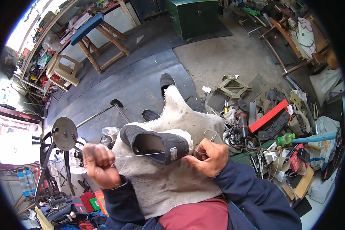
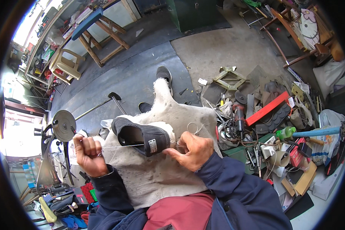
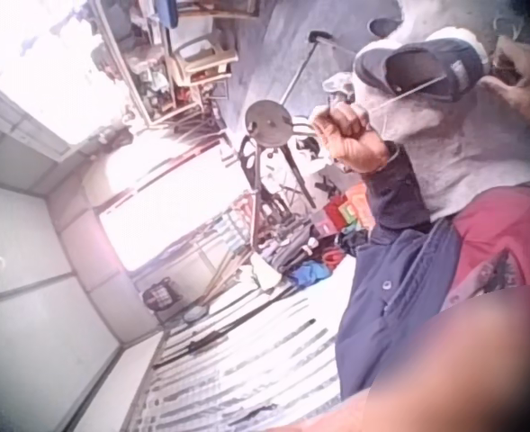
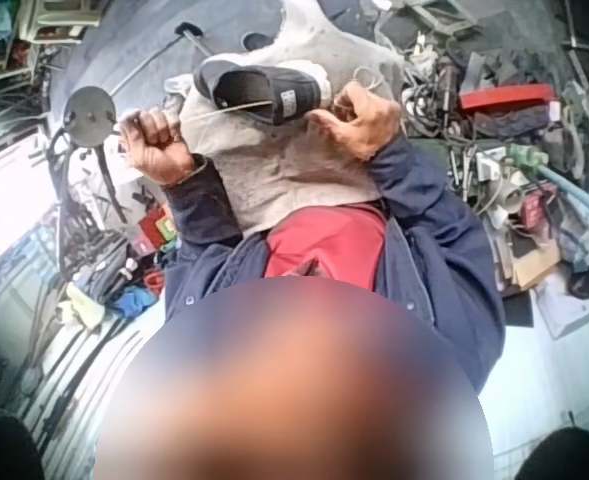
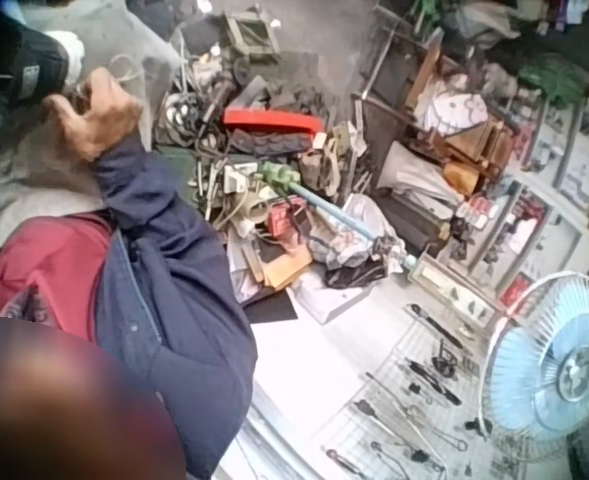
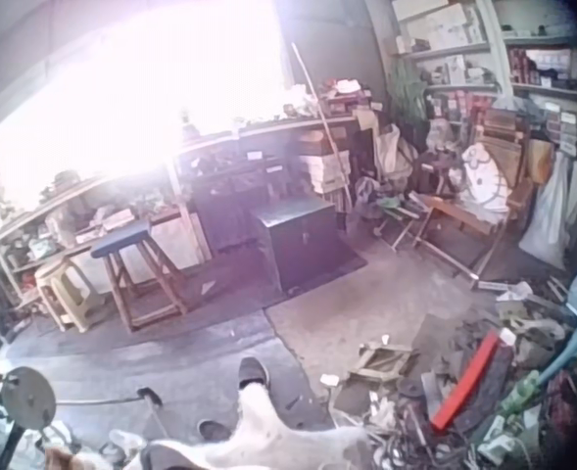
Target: The person hand-sews a black slip-on shoe using a needle and white thread. They repeatedly insert the needle through the shoe's upper and pull the thread tight, working along the seam while holding the shoe steady.
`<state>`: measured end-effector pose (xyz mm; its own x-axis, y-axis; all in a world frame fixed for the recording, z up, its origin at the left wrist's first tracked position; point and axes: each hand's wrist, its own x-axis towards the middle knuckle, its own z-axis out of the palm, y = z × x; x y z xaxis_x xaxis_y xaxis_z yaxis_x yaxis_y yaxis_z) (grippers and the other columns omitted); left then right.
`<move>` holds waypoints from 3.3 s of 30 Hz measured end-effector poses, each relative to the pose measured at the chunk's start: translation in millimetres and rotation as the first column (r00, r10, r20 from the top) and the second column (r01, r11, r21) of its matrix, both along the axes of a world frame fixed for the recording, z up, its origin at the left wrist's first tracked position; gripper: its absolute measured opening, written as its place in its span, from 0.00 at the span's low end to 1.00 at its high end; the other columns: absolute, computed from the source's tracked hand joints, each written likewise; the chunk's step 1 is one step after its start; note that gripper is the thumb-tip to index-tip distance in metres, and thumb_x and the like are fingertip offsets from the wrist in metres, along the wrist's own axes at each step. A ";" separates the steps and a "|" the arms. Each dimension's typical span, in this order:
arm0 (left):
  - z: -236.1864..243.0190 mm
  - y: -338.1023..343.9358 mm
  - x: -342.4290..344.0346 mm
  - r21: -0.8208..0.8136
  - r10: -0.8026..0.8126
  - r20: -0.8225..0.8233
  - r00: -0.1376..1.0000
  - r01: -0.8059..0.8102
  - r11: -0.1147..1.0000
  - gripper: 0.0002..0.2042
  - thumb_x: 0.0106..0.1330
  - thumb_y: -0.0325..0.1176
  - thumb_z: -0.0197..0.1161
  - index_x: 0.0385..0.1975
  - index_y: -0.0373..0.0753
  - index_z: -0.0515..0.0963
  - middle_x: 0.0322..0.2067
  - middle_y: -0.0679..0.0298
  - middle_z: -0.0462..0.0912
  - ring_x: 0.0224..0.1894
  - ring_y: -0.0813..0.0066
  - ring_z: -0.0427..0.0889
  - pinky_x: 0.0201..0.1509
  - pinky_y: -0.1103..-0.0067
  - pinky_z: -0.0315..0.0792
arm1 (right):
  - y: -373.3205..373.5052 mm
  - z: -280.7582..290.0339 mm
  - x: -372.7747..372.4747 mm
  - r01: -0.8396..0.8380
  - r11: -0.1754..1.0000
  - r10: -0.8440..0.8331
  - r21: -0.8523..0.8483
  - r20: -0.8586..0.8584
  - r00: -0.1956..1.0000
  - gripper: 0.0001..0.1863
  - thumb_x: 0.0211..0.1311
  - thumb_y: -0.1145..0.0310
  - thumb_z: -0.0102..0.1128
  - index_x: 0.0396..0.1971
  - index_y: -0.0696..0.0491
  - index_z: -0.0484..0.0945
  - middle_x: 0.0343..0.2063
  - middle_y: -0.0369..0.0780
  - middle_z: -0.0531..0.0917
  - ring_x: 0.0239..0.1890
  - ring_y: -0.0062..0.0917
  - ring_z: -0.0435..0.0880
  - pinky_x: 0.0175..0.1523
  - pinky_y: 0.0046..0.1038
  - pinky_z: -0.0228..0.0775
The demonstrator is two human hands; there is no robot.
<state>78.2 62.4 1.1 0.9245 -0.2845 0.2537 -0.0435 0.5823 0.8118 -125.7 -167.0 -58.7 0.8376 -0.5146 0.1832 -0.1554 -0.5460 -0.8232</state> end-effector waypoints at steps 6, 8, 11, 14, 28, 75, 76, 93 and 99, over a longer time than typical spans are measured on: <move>-7.3 31.8 7.4 0.008 0.046 -0.054 0.998 -0.045 0.999 0.11 0.84 0.38 0.54 0.43 0.36 0.76 0.18 0.76 0.52 0.19 0.85 0.49 0.21 0.81 0.49 | 0.5 -6.7 1.2 -0.041 0.999 0.043 -0.022 0.108 0.993 0.23 0.52 0.60 0.84 0.17 0.51 0.73 0.15 0.40 0.80 0.15 0.34 0.80 0.22 0.33 0.68; -14.5 40.4 8.1 0.047 0.069 -0.069 0.995 -0.066 0.997 0.11 0.84 0.37 0.55 0.43 0.36 0.77 0.18 0.76 0.51 0.18 0.85 0.49 0.20 0.81 0.48 | 0.3 -8.9 1.1 -0.047 0.998 0.052 -0.043 0.123 0.991 0.23 0.52 0.62 0.84 0.16 0.51 0.73 0.15 0.40 0.80 0.16 0.34 0.80 0.22 0.33 0.68; -28.0 51.8 13.6 0.093 0.089 -0.115 0.989 -0.078 0.993 0.10 0.83 0.36 0.56 0.43 0.35 0.77 0.17 0.76 0.50 0.17 0.86 0.48 0.19 0.81 0.46 | 0.3 -10.7 2.3 -0.053 0.997 0.061 -0.061 0.129 0.990 0.22 0.52 0.62 0.83 0.16 0.51 0.73 0.15 0.40 0.80 0.16 0.35 0.81 0.22 0.34 0.69; -47.3 54.9 21.2 0.099 0.108 -0.177 0.978 -0.092 0.991 0.10 0.82 0.37 0.57 0.43 0.36 0.78 0.15 0.77 0.49 0.16 0.85 0.48 0.19 0.80 0.45 | 0.2 -10.9 5.0 -0.050 0.995 0.059 -0.081 0.109 0.992 0.22 0.52 0.61 0.83 0.16 0.51 0.73 0.15 0.40 0.80 0.16 0.35 0.81 0.22 0.34 0.69; -14.6 69.3 -4.2 0.785 0.208 0.414 0.886 -0.463 0.412 0.17 0.75 0.32 0.64 0.60 0.34 0.73 0.57 0.53 0.80 0.62 0.66 0.76 0.67 0.70 0.67 | -2.3 -3.7 -0.5 0.000 0.997 0.005 -0.078 0.062 0.998 0.26 0.48 0.56 0.87 0.18 0.52 0.74 0.16 0.40 0.81 0.16 0.33 0.81 0.23 0.33 0.70; -22.4 -87.3 -58.4 0.711 -0.419 -0.164 0.893 0.401 0.577 0.11 0.67 0.21 0.72 0.48 0.32 0.87 0.41 0.69 0.90 0.43 0.85 0.84 0.51 0.82 0.77 | -5.7 3.1 -27.8 -0.217 0.957 0.186 0.193 0.168 0.968 0.30 0.62 0.88 0.59 0.66 0.58 0.79 0.28 0.43 0.80 0.28 0.33 0.83 0.38 0.29 0.76; -21.8 -87.3 -60.1 0.715 -0.411 -0.145 0.900 0.383 0.585 0.11 0.67 0.21 0.72 0.48 0.32 0.87 0.41 0.69 0.90 0.42 0.84 0.84 0.51 0.82 0.77 | -6.3 4.2 -27.4 -0.222 0.955 0.190 0.198 0.169 0.967 0.30 0.62 0.87 0.59 0.66 0.57 0.79 0.28 0.44 0.81 0.28 0.33 0.83 0.38 0.30 0.76; -17.6 -90.6 -73.2 0.777 -0.411 0.166 0.896 0.137 0.614 0.07 0.65 0.17 0.69 0.41 0.31 0.87 0.35 0.63 0.91 0.38 0.80 0.87 0.47 0.80 0.80 | -56.6 42.8 -1.5 -0.435 0.899 0.436 0.058 -0.020 0.900 0.22 0.64 0.80 0.66 0.58 0.51 0.86 0.28 0.43 0.85 0.27 0.36 0.86 0.35 0.31 0.78; -21.3 -88.7 -70.7 0.756 -0.400 0.152 0.904 0.154 0.636 0.09 0.62 0.23 0.73 0.41 0.34 0.87 0.33 0.49 0.88 0.34 0.57 0.90 0.42 0.72 0.80 | -59.5 48.6 6.0 -0.396 0.856 0.430 0.332 -0.032 0.902 0.16 0.67 0.79 0.67 0.54 0.54 0.88 0.30 0.42 0.90 0.28 0.21 0.87 0.35 0.23 0.78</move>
<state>7.5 -26.3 -20.2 0.6908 -0.7178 0.0872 -0.2737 -0.1479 0.9504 -119.7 -226.4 -10.1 0.9908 -0.1330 -0.0255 -0.0645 -0.2978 -0.9524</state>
